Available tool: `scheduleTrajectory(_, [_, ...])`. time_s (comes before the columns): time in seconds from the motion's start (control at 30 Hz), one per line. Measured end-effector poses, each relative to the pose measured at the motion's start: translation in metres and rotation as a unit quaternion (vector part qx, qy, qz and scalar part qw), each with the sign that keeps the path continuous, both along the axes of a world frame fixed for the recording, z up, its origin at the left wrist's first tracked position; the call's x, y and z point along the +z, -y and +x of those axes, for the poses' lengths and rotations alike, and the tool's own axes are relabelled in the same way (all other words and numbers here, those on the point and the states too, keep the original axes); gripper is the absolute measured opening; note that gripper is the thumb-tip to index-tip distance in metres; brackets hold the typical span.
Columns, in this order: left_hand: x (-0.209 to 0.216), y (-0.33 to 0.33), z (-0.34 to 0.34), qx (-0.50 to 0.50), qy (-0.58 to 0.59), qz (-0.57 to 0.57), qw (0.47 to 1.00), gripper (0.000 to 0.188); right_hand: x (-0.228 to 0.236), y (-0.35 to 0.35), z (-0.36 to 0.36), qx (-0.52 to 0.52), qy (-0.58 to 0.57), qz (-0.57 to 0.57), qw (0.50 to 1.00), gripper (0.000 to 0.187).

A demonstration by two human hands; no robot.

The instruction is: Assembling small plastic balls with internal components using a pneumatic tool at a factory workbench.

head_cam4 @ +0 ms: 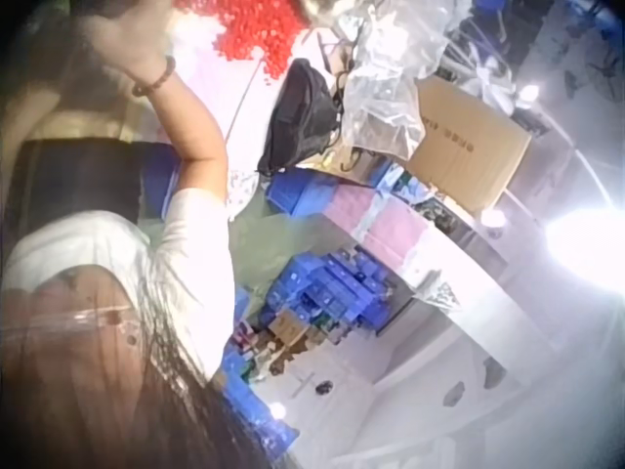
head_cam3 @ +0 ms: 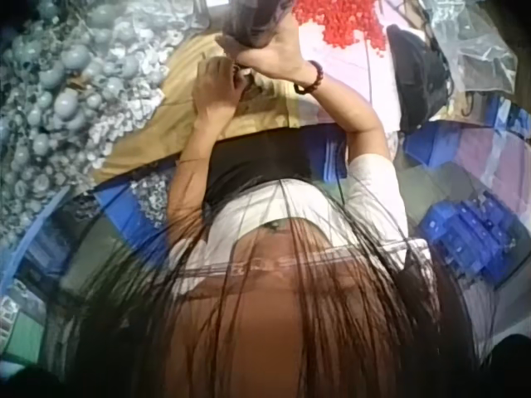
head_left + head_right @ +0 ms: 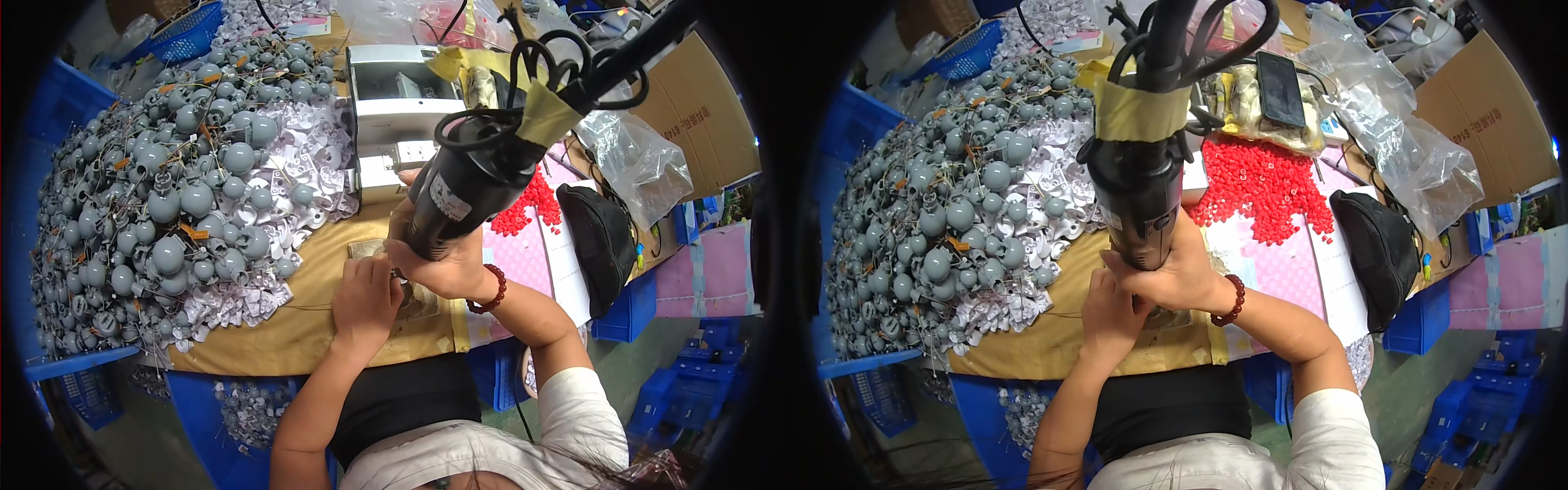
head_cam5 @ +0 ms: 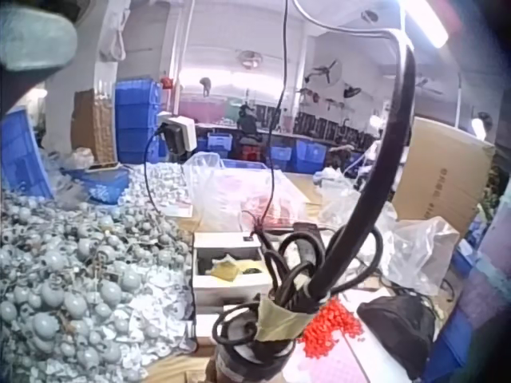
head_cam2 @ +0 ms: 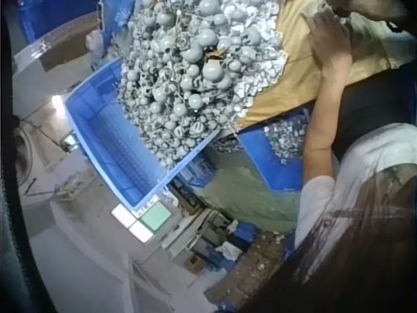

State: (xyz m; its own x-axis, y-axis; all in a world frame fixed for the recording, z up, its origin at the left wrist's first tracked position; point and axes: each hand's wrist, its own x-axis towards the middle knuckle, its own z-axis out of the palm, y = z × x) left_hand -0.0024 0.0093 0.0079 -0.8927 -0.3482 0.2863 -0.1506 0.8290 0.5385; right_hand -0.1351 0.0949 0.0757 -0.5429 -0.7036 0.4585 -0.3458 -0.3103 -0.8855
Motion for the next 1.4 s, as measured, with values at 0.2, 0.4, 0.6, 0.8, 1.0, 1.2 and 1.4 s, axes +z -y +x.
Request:
scheduleTrajectory(0.2, [0.000,0.001,0.001,-0.004,-0.029,0.029,0.999,0.034,-0.004,-0.004,0.002,0.036,-0.102,0.000,0.994,0.068])
scheduleTrajectory(0.4, [-0.003,0.004,0.001,-0.021,-0.050,0.054,0.997,0.038,-0.018,-0.014,0.007,0.058,-0.093,-0.011,0.994,0.068])
scheduleTrajectory(0.6, [0.005,0.005,0.002,-0.023,-0.043,0.081,0.996,0.037,-0.025,-0.018,0.008,0.088,-0.074,-0.026,0.993,0.067])
scheduleTrajectory(0.8, [0.006,0.005,0.000,-0.019,-0.057,0.088,0.994,0.037,-0.035,-0.023,0.006,0.050,-0.120,0.004,0.992,0.064])
scheduleTrajectory(1.0, [0.002,0.003,0.002,-0.013,-0.007,0.053,0.998,0.039,-0.006,-0.014,0.001,-0.033,0.038,0.011,0.999,0.051])
scheduleTrajectory(1.2, [0.005,0.000,0.002,0.005,-0.033,0.051,0.998,0.039,-0.015,-0.028,-0.072,-0.252,0.184,0.038,0.949,0.024])
scheduleTrajectory(1.4, [0.004,-0.003,0.005,-0.002,-0.056,0.060,0.997,0.038,-0.065,-0.047,-0.087,-0.322,-0.056,0.087,0.941,0.042])
